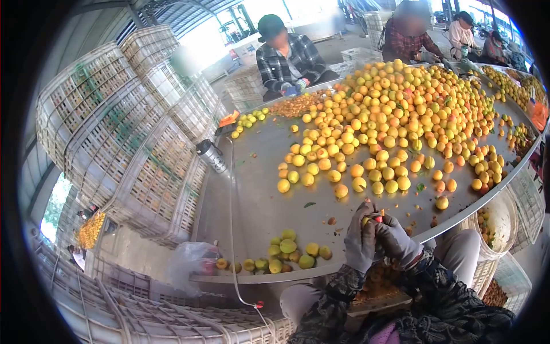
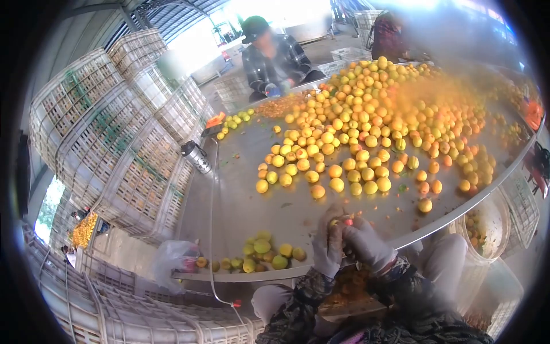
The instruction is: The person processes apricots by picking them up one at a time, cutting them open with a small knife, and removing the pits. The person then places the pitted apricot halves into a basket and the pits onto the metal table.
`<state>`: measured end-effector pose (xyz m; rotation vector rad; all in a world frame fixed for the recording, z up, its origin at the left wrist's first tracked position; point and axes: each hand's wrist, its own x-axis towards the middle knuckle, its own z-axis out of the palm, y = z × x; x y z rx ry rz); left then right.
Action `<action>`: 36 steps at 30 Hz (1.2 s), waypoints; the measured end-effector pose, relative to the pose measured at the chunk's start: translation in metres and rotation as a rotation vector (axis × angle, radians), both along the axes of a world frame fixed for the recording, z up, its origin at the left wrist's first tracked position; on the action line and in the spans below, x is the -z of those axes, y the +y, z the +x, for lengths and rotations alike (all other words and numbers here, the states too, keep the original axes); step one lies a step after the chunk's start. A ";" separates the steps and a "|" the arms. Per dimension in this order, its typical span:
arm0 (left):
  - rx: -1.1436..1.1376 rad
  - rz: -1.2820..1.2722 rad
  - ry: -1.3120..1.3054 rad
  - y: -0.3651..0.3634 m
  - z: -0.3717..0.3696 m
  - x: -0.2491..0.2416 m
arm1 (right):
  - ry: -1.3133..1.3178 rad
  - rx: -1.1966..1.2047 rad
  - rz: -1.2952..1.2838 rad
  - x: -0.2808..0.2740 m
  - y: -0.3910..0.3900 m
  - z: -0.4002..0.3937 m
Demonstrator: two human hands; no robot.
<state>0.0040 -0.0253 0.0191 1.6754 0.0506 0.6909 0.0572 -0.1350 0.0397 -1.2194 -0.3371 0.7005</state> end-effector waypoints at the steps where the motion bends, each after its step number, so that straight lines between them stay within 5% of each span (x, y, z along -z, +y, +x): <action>1: -0.004 0.003 0.000 0.000 0.000 -0.004 | -0.044 0.013 0.028 -0.005 0.000 -0.001; 3: -0.234 0.395 -0.093 0.001 -0.002 -0.012 | -0.082 0.022 0.060 -0.007 0.003 -0.001; 6: -0.133 0.263 0.100 0.002 -0.007 -0.014 | -0.035 0.065 0.195 -0.008 0.006 0.005; 9: -0.068 0.234 0.082 0.006 -0.006 -0.014 | -0.017 0.043 -0.059 -0.016 -0.005 0.009; 14: -0.115 0.361 -0.062 0.005 -0.004 -0.006 | 0.031 0.087 0.050 -0.015 -0.008 0.008; 26: -0.125 0.446 0.093 -0.003 -0.009 -0.010 | -0.308 -0.063 0.146 0.022 -0.011 0.018; 32: -0.231 0.375 -0.028 0.000 -0.004 -0.001 | -0.811 0.080 -0.306 -0.011 -0.007 0.008; 36: -0.195 0.331 0.000 0.005 -0.005 0.005 | -0.871 0.070 -0.397 0.000 -0.009 0.010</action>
